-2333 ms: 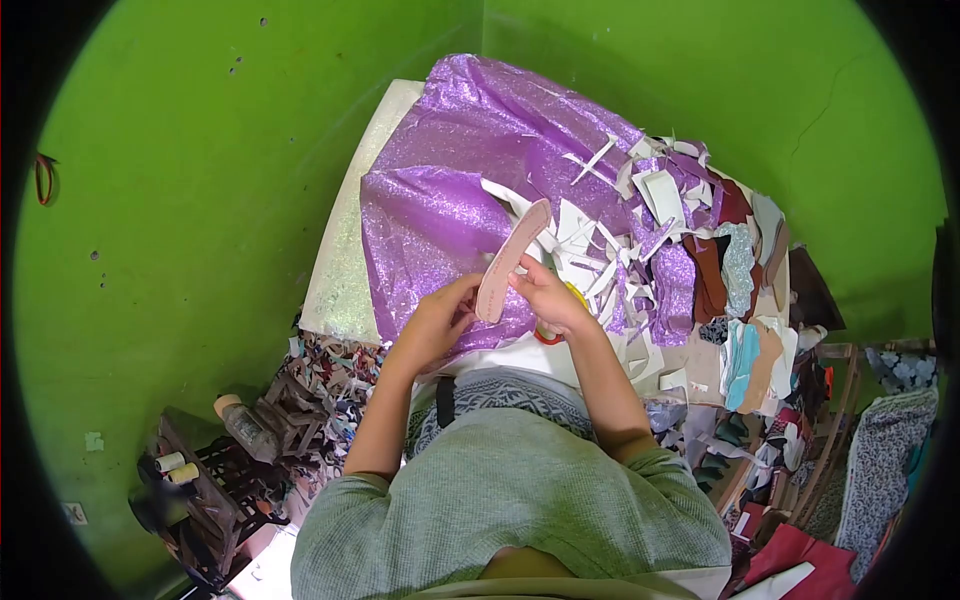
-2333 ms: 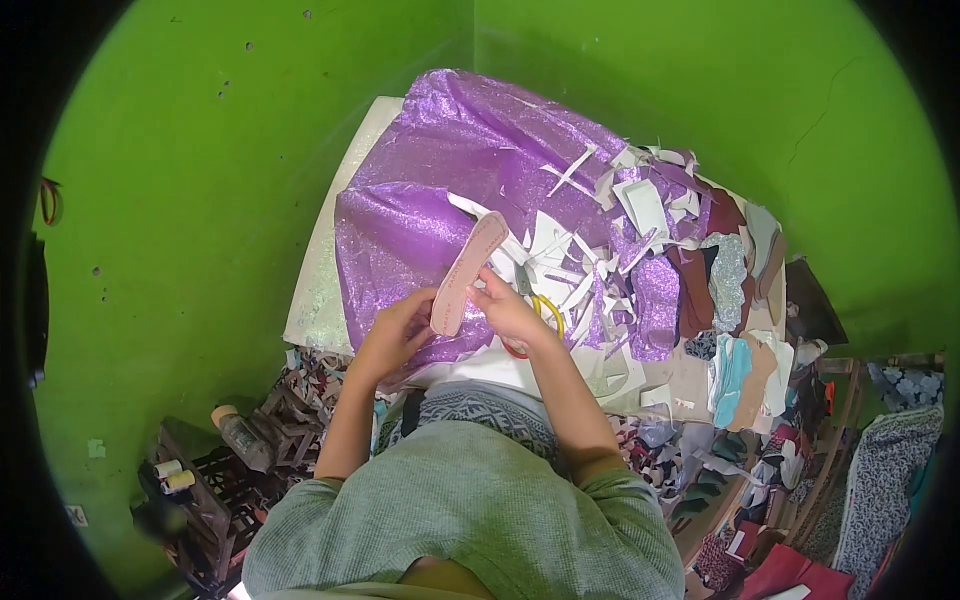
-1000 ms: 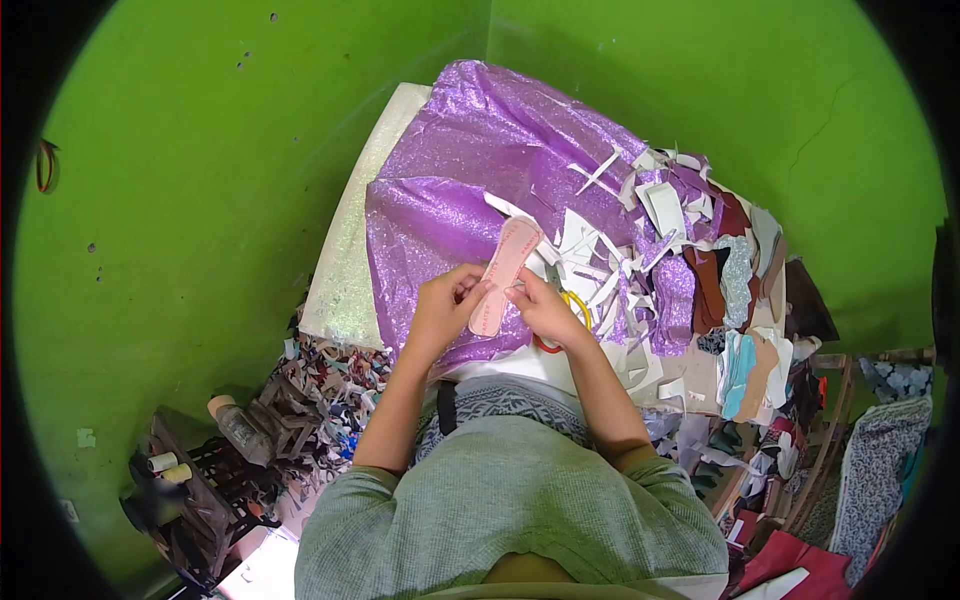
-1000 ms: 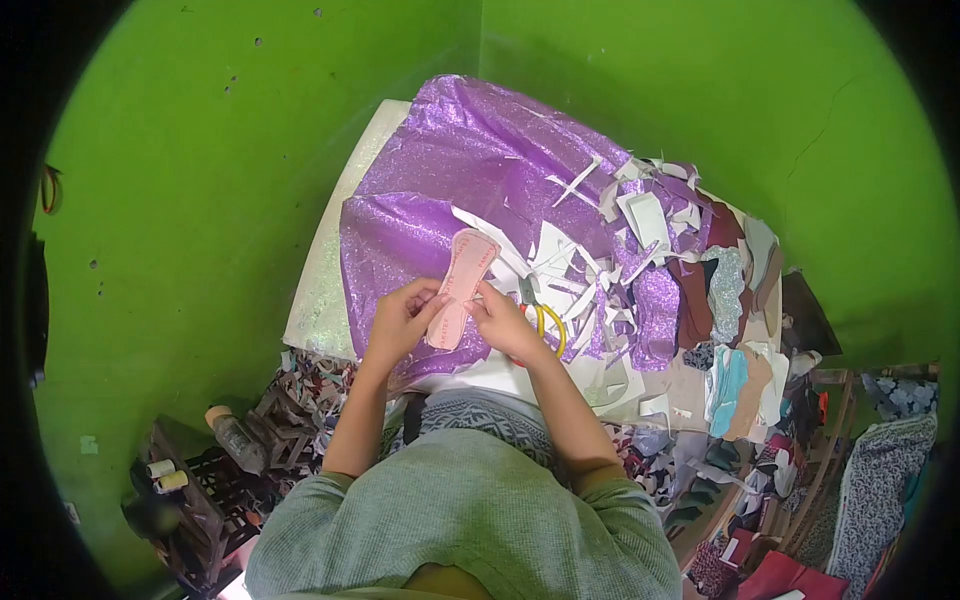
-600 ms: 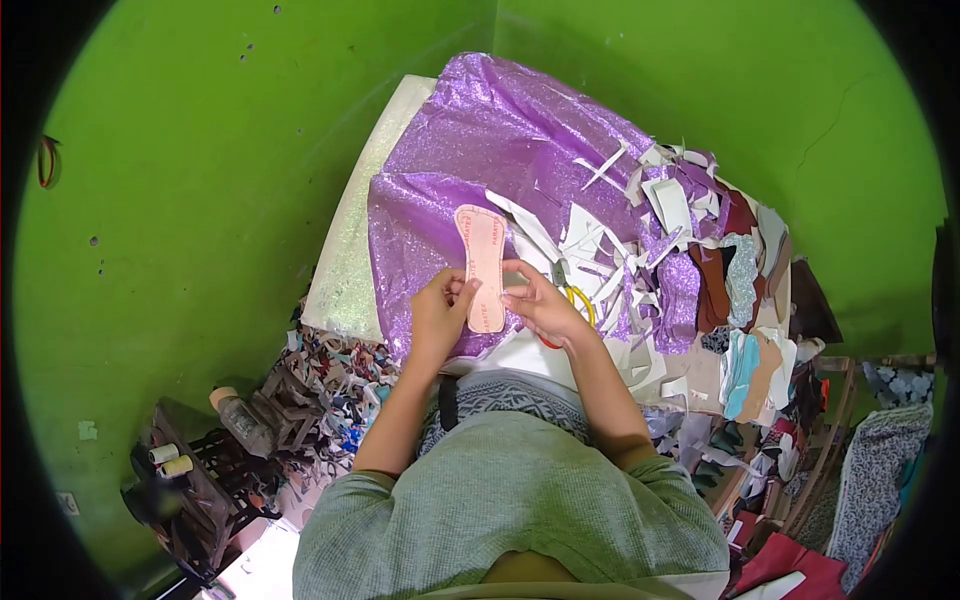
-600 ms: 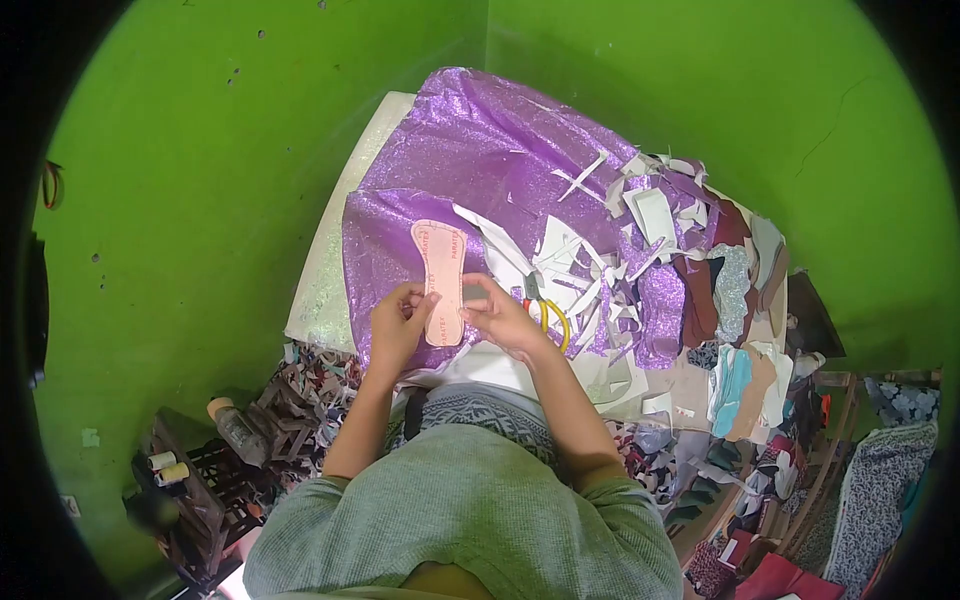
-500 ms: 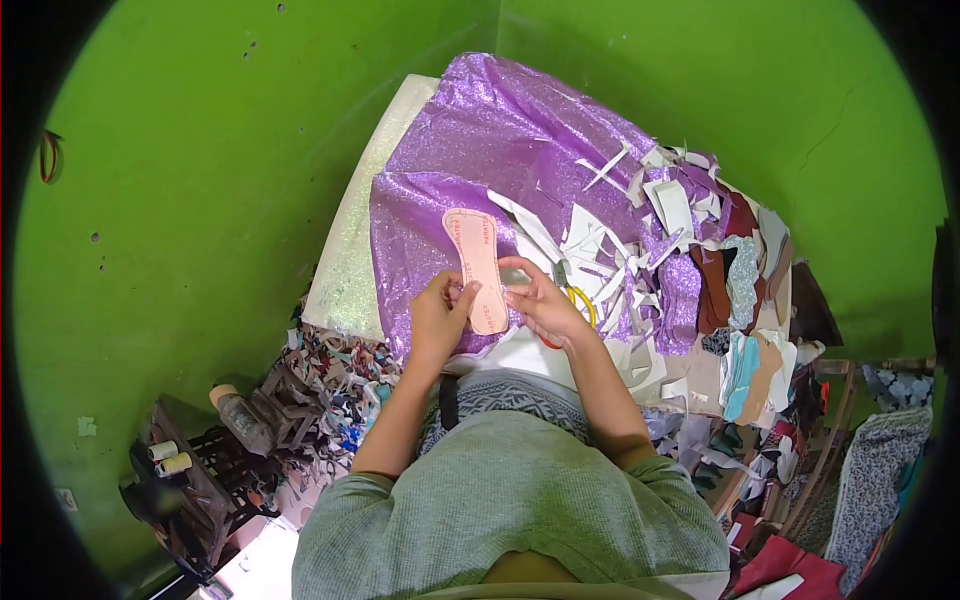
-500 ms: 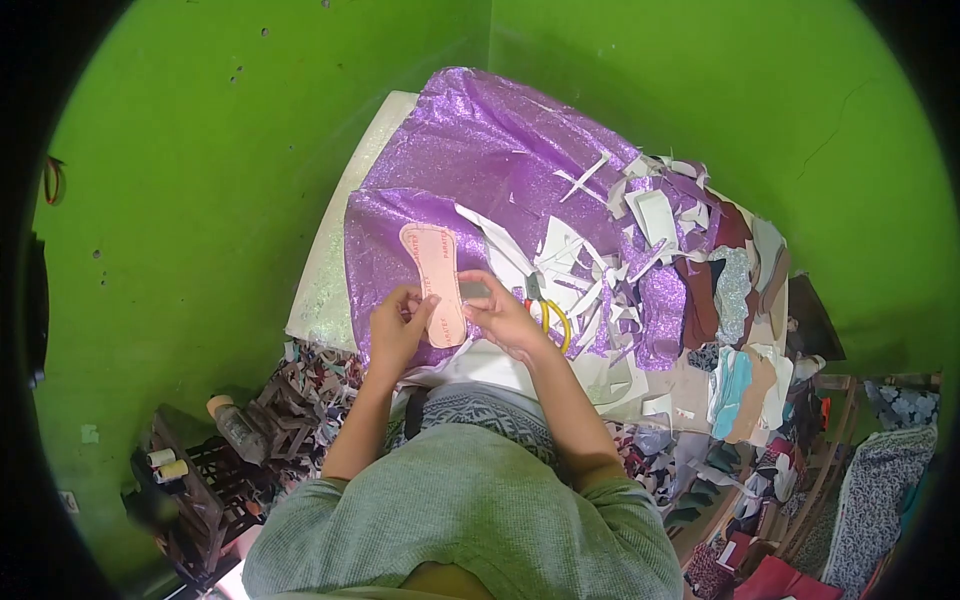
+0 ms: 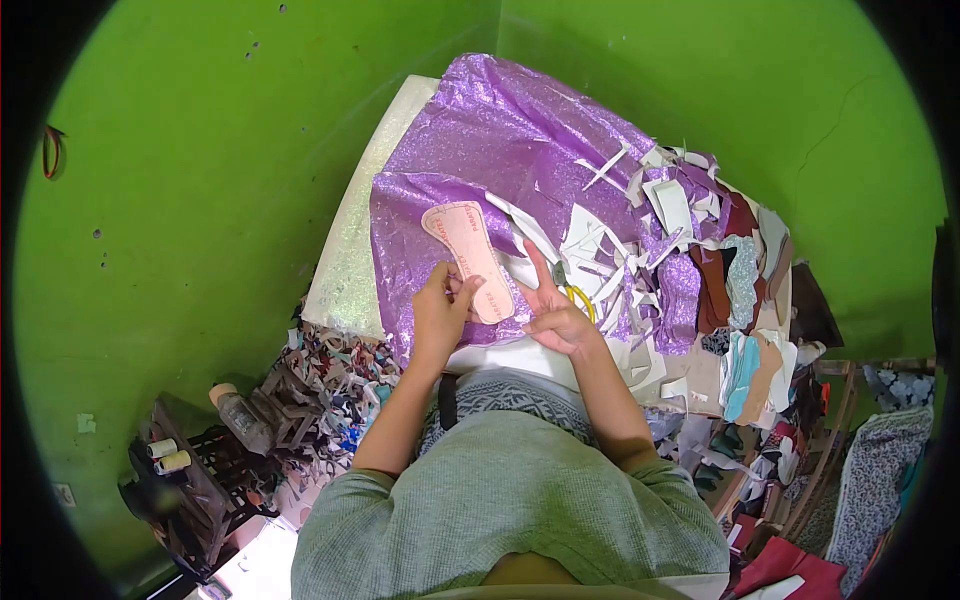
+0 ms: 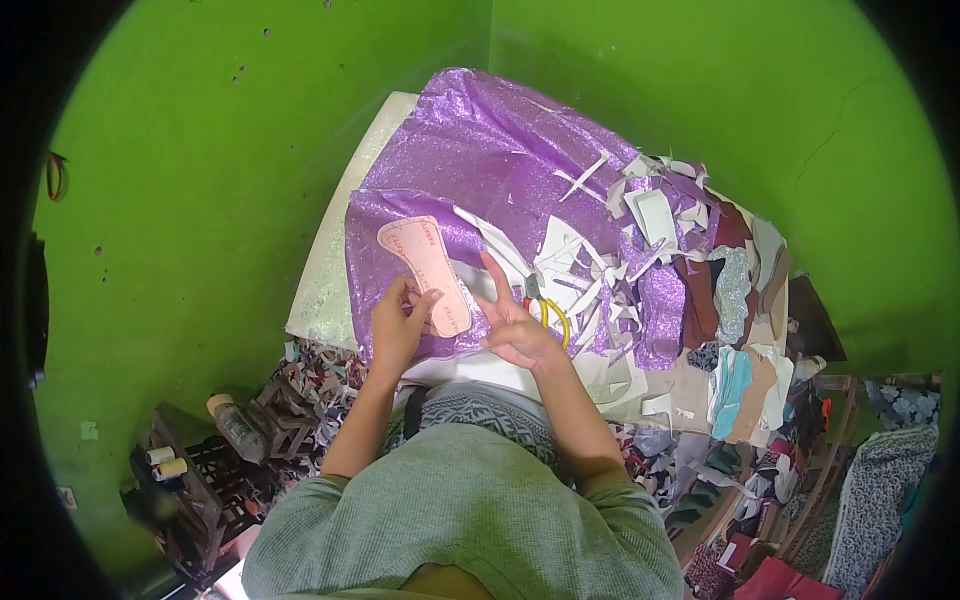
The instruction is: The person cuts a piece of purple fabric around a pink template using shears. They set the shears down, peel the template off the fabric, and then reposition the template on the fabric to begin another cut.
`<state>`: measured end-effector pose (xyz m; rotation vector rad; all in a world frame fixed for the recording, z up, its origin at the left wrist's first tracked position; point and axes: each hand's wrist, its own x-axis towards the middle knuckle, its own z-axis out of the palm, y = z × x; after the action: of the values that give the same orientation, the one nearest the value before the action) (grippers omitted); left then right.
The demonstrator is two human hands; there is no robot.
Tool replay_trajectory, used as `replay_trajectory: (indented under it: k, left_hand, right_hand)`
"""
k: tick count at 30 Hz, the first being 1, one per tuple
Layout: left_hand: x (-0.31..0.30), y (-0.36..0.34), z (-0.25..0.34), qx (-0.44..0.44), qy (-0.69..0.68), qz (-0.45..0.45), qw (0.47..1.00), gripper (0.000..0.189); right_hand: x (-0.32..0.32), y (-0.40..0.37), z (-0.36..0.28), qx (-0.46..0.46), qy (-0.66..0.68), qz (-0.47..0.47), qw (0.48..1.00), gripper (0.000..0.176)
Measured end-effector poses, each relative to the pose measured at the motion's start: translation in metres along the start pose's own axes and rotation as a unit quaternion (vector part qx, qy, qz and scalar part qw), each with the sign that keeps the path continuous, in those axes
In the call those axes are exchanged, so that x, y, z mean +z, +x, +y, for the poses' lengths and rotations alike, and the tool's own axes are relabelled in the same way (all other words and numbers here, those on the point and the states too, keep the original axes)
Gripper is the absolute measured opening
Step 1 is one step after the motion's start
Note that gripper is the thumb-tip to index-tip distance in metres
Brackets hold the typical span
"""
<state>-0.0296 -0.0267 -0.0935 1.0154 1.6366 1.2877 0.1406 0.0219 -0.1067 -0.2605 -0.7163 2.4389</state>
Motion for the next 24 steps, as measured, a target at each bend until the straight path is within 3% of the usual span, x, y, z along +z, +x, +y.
replay_trajectory:
  k: [7, 24]
  left_hand:
    - [0.003, -0.009, 0.009, -0.016, -0.064, -0.033, 0.997, 0.016]
    - [0.001, -0.013, -0.007, -0.037, -0.039, -0.079, 0.995, 0.020]
  right_hand:
    - [0.000, -0.003, -0.001, -0.029, 0.018, 0.014, 0.999, 0.108]
    - [-0.003, -0.002, 0.005, -0.052, 0.038, -0.009, 0.998, 0.104]
